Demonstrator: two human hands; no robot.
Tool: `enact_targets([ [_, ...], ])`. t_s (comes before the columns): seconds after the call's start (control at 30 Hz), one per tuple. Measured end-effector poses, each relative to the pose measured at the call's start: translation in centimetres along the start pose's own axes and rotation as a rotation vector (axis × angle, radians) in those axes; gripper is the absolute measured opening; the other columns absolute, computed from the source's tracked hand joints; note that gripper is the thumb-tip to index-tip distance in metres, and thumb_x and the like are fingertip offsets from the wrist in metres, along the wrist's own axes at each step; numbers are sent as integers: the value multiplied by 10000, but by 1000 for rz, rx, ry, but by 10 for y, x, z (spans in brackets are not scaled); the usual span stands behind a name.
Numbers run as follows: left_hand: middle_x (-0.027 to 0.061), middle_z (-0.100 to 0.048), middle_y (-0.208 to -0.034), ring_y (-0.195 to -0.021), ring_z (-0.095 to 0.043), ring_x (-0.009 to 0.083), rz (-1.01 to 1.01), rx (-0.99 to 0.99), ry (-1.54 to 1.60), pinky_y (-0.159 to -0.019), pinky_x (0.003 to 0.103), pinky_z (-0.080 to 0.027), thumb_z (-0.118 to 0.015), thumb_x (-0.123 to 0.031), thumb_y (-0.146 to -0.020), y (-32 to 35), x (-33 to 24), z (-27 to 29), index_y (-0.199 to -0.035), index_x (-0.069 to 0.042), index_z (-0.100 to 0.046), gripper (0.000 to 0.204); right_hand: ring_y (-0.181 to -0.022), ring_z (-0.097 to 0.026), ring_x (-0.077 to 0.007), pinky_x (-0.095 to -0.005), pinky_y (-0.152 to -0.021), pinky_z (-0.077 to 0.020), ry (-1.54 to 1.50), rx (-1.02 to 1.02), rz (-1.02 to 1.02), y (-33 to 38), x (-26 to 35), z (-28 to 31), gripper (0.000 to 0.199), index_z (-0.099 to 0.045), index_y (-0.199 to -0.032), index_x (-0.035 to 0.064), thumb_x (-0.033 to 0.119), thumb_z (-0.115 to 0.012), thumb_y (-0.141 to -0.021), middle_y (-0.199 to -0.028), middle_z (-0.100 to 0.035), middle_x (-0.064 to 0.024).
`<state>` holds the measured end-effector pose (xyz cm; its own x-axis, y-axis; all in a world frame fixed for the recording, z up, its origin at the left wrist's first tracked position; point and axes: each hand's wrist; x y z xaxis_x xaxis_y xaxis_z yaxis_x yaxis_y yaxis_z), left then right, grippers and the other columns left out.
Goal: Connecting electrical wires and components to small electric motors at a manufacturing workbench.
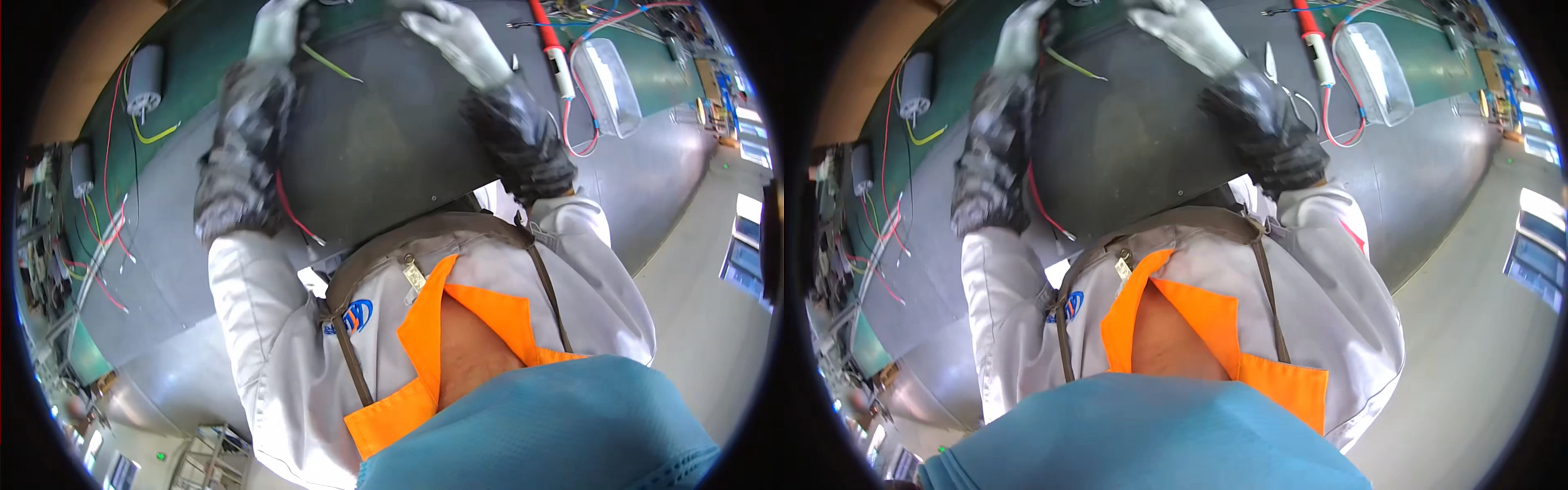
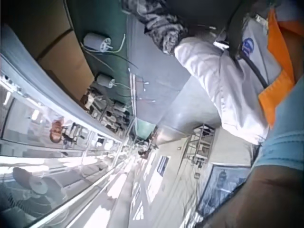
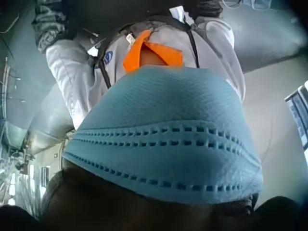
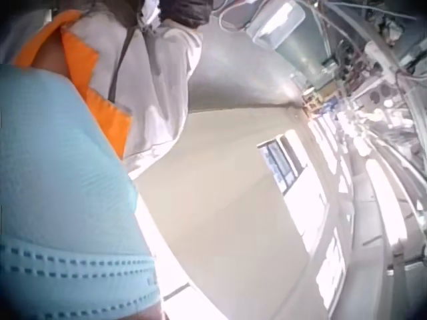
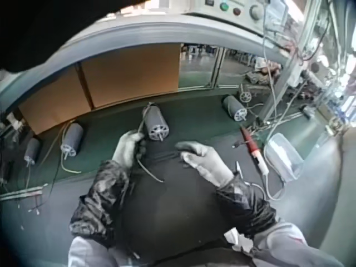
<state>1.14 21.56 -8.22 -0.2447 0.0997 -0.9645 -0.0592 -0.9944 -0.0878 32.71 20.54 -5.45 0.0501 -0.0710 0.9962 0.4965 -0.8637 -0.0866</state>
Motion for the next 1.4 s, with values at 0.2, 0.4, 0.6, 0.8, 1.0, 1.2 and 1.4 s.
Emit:
enact_targets([
  [0.2, -9, -531, -761, -605, -481, 80, 181, -229, 438, -603, 215, -398, -566, -308, -1031, 162, -63, -34, -1316, 67, -572, 471, -814, -712, -189, -329, -747, -599, 144, -745, -125, 107, 9, 157, 503, -529, -1413, -8, 154, -707, -971, -1042, -713, -116],
  [0.4, 9, -601, -777, -649, -577, 97, 668, -11, 390, -559, 249, -461, -589, -301, -1037, 284, -61, -49, -1268, 13, -638, 393, -813, -692, -150, -267, -697, -565, 107, -431, -132, 86, 31, 214, 296, -610, -1304, -11, 118, -596, -1037, -1028, -709, -112],
  [0.6, 96, -695, -1080, -991, -663, 181, 494, 227, 623, -879, 328, -531, -733, -260, -932, 242, -96, -83, -1207, 68, -629, 441, -833, -694, -94, -265, -704, -538, 670, 495, -337, 81, 17, 48, 227, -742, -1124, 10, 179, -703, -979, -973, -761, -74],
  [0.8, 102, -727, -1073, -1054, -663, 175, 61, -62, 759, -924, 267, -521, -598, -68, -1003, 190, -79, -137, -1178, 78, -662, 237, -872, -735, -211, -323, -766, -579, 416, 165, 127, 122, 36, 10, 270, -723, -1213, 50, 141, -694, -960, -1081, -768, -128],
  [1.0, 91, -747, -1011, -897, -715, 164, 349, -144, 1066, -830, 287, -567, -603, -235, -1058, 149, -113, -169, -1186, 15, -679, 291, -776, -665, -120, -252, -738, -545, 281, -86, 118, 149, 42, -6, 459, -519, -1466, -44, 56, -553, -1020, -888, -736, -107],
  [1.2, 66, -733, -1019, -900, -688, 136, 103, -159, 531, -827, 262, -546, -599, -238, -1059, 146, -112, -173, -1170, 6, -690, 282, -765, -679, -128, -260, -718, -552, 334, -187, 167, 148, 33, -9, 442, -532, -1452, -46, 46, -539, -1020, -899, -745, -106],
  [1.4, 13, -713, -968, -847, -647, 98, 333, -202, 1054, -767, 245, -515, -617, -244, -1048, 139, -119, -197, -1089, -47, -708, 221, -761, -699, -136, -272, -713, -563, 430, -258, 265, 140, 25, -29, 417, -554, -1427, -47, 41, -529, -1021, -921, -758, -104],
])
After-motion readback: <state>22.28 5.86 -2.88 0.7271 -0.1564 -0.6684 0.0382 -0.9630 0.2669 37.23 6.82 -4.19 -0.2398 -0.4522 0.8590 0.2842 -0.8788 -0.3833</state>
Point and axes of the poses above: each hand's wrist, its own y-axis away from the middle knuckle, its own z-axis out of the back of the hand, x = y × z
